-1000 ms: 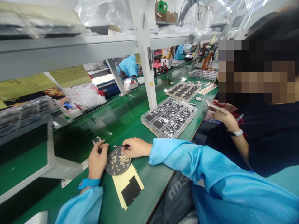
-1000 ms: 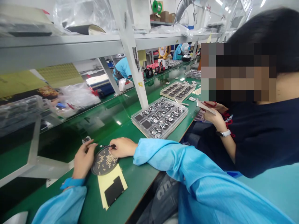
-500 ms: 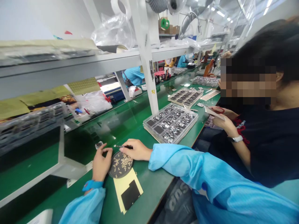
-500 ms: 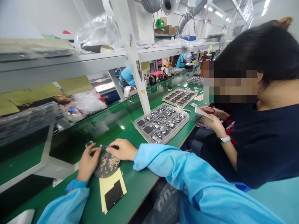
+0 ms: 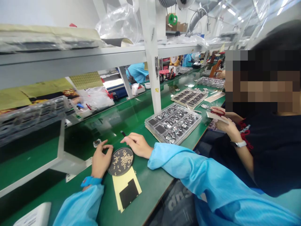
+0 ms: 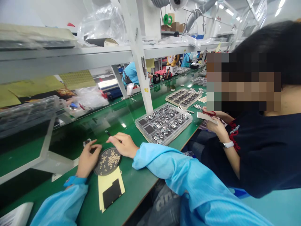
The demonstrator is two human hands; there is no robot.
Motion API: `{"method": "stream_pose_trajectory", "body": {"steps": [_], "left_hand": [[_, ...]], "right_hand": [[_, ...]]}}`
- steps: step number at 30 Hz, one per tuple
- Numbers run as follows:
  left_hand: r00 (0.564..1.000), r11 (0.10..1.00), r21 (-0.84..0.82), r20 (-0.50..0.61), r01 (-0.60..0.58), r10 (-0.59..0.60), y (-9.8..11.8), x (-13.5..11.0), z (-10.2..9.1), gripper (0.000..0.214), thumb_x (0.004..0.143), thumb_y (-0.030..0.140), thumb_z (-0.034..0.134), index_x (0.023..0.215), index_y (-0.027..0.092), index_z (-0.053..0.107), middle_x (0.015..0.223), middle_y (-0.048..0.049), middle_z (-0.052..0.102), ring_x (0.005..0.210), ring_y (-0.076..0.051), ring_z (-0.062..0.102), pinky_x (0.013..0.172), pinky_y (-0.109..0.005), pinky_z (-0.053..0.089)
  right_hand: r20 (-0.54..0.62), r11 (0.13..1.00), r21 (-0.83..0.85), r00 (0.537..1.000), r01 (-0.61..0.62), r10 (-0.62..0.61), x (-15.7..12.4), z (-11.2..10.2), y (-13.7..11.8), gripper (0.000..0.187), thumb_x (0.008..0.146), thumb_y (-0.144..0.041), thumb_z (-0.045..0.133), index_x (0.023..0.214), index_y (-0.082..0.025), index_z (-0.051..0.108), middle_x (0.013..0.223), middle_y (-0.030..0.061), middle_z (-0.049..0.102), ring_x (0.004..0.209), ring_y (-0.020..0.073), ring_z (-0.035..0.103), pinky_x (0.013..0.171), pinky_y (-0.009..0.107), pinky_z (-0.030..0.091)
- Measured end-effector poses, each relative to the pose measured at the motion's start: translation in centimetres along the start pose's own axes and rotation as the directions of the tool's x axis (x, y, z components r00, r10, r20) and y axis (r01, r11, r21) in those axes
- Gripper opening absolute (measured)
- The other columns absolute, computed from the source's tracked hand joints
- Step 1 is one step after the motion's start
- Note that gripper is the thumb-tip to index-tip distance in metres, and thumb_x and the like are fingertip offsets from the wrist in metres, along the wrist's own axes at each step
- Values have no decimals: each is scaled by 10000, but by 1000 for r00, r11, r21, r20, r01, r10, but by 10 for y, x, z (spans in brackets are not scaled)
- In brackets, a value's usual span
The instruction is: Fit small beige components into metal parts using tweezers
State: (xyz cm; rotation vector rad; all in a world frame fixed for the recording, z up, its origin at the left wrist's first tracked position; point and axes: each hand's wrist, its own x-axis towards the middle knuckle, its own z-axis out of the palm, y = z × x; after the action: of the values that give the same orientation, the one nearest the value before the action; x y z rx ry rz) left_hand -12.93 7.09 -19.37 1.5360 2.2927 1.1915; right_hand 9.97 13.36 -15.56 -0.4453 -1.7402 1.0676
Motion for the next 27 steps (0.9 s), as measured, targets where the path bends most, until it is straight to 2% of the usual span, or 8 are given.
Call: {"method": "stream_pose_trajectory", "body": {"steps": [4,10,16,27], "left_hand": [[1000,1000,8,5,-3,3,-2,0,1,631,866,518,587,1414,205,587,1125,-65,784,887,-259,696,1007,-445,525],[1000,1000,11,15,-10,10,-6,3,3,596,864,521,578,1382,227,604,1125,-52,782,1141,-313,683,1096,-471,477],[998,998,42,23,-56,55,-8,2,3,564,879,509,569,1360,219,619,1147,-67,776,1140,-325,688,1095,-482,481],[998,999,32,57,-11,9,-14,6,2,541,857,549,574,1301,255,672,1142,-44,778,1119,-316,703,1016,-460,525]], "right_hand": [[19,999,24,999,-28,27,-1,-2,-3,467,1089,-424,472,841,-158,764,745,2,613,738,113,580,782,260,464],[151,995,37,984,91,-95,-5,-3,-11,461,1084,-400,483,774,-166,731,756,14,637,752,124,604,821,272,486],[114,995,17,988,99,-100,-6,-1,-14,440,1072,-386,502,775,-172,747,768,29,651,768,135,627,796,275,496],[131,999,4,990,42,-43,-9,0,-13,406,1050,-334,543,733,-177,743,759,22,681,781,123,643,811,252,513]]}}
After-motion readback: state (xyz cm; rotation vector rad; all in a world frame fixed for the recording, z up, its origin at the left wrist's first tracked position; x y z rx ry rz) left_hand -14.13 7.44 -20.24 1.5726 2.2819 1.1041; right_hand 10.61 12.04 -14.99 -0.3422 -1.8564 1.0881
